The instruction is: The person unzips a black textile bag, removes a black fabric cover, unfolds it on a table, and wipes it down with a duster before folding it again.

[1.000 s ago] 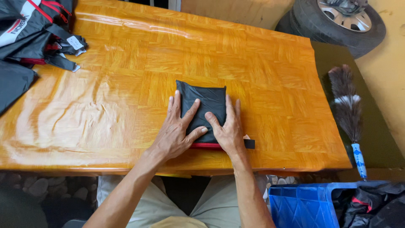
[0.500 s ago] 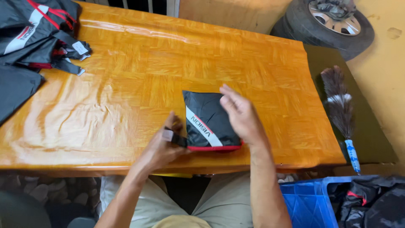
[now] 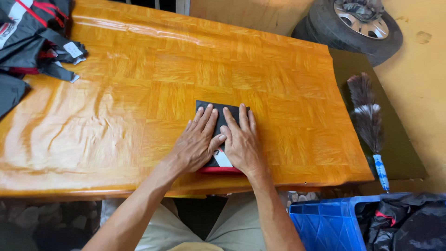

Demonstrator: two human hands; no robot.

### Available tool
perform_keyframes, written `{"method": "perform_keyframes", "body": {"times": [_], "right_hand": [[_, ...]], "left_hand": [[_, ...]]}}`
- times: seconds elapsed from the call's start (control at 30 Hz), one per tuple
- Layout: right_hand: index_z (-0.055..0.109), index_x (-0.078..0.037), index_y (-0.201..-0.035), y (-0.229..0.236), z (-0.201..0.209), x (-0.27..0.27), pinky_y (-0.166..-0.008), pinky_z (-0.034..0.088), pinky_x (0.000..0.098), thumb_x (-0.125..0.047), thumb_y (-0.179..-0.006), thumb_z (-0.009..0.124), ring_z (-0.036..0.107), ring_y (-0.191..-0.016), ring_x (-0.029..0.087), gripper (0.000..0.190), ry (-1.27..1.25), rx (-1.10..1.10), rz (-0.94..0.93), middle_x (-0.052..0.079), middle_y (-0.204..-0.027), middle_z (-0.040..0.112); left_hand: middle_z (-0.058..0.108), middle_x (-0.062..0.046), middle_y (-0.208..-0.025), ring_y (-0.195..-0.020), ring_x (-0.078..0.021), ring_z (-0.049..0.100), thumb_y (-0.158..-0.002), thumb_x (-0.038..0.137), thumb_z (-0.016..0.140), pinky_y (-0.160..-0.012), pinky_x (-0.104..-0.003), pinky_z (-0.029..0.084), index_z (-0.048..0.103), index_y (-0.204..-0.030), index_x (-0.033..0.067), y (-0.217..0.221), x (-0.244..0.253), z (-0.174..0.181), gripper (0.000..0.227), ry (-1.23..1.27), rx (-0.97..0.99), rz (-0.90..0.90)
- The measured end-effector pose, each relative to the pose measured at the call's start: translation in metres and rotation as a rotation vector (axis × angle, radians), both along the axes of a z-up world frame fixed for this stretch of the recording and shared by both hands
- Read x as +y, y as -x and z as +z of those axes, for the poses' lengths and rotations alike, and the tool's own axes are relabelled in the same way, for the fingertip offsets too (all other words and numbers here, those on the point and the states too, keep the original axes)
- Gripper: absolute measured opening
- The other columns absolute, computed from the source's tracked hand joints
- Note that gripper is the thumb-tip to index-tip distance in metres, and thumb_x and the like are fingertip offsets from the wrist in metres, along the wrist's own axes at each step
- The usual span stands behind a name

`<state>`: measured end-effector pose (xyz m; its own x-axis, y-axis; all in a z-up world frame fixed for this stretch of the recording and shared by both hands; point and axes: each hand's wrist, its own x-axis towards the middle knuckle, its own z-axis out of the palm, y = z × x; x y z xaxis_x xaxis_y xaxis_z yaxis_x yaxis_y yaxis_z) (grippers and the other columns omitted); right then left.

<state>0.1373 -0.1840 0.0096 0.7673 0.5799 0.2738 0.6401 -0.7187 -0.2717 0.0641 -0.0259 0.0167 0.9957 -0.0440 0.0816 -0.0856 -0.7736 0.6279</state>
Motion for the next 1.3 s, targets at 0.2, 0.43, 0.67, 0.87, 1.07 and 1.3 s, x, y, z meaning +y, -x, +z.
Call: {"method": "perform_keyframes", "body": {"times": [0.2, 0.43, 0.67, 0.87, 1.07, 1.3], "right_hand": [[0.033, -0.018, -0.163, 0.005, 0.000, 0.000, -0.120, 0.024, 0.0605, -0.040, -0.109, 0.035, 0.023, -0.148, 0.055, 0.058, -0.027, 0.134, -0.023, 0.028, -0.165, 0.024], [0.041, -0.013, -0.158, 0.005, 0.000, 0.002, -0.121, 0.023, 0.0565, -0.034, -0.107, 0.040, 0.024, -0.149, 0.050, 0.056, 0.012, 0.101, -0.025, 0.026, -0.164, 0.029], [0.049, -0.013, -0.154, 0.003, -0.011, 0.002, -0.121, 0.026, 0.0541, -0.031, -0.104, 0.044, 0.028, -0.149, 0.047, 0.053, 0.028, -0.009, -0.044, 0.022, -0.161, 0.035], [0.043, -0.011, -0.158, 0.002, -0.017, -0.001, -0.122, 0.024, 0.0574, -0.031, -0.107, 0.045, 0.027, -0.148, 0.053, 0.054, -0.071, -0.033, 0.021, 0.028, -0.163, 0.030], [0.046, -0.017, -0.157, 0.030, 0.018, -0.049, -0.123, 0.024, 0.0543, -0.035, -0.096, 0.069, 0.023, -0.153, 0.048, 0.067, -0.365, 0.218, 0.206, 0.023, -0.169, 0.023], [0.044, -0.012, -0.157, 0.037, 0.012, -0.063, -0.120, 0.027, 0.0599, -0.060, -0.083, 0.077, 0.025, -0.150, 0.053, 0.095, -0.214, 0.121, 0.283, 0.024, -0.168, 0.024]], "left_hand": [[0.019, -0.017, -0.170, -0.156, -0.0397, 0.015, -0.105, 0.060, 0.035, -0.119, -0.064, 0.025, 0.023, -0.163, 0.0079, 0.000, 0.002, -0.004, 0.079, -0.049, 0.030, 0.012], [0.023, -0.013, -0.169, -0.155, -0.0389, 0.017, -0.105, 0.059, 0.030, -0.118, -0.061, 0.028, 0.027, -0.164, 0.0199, -0.002, 0.003, -0.004, 0.071, -0.157, 0.043, 0.009], [0.025, -0.012, -0.168, -0.156, -0.0395, 0.016, -0.105, 0.055, 0.031, -0.118, -0.060, 0.026, 0.034, -0.161, 0.0252, -0.004, 0.001, -0.015, 0.064, -0.131, -0.004, 0.029], [0.019, -0.013, -0.171, -0.156, -0.0416, 0.016, -0.105, 0.054, 0.036, -0.119, -0.061, 0.027, 0.028, -0.164, 0.0266, -0.002, 0.004, -0.016, 0.065, -0.140, -0.050, 0.009], [0.016, -0.017, -0.171, -0.154, -0.0484, 0.014, -0.103, 0.053, 0.049, -0.116, -0.069, 0.023, 0.033, -0.163, 0.0317, 0.025, -0.007, -0.002, 0.066, -0.078, -0.139, 0.082], [0.040, -0.021, -0.160, -0.151, -0.0462, 0.028, -0.106, 0.051, 0.044, -0.115, -0.071, 0.018, 0.054, -0.151, 0.0226, 0.043, -0.022, 0.002, 0.054, -0.302, -0.272, 0.116]]}}
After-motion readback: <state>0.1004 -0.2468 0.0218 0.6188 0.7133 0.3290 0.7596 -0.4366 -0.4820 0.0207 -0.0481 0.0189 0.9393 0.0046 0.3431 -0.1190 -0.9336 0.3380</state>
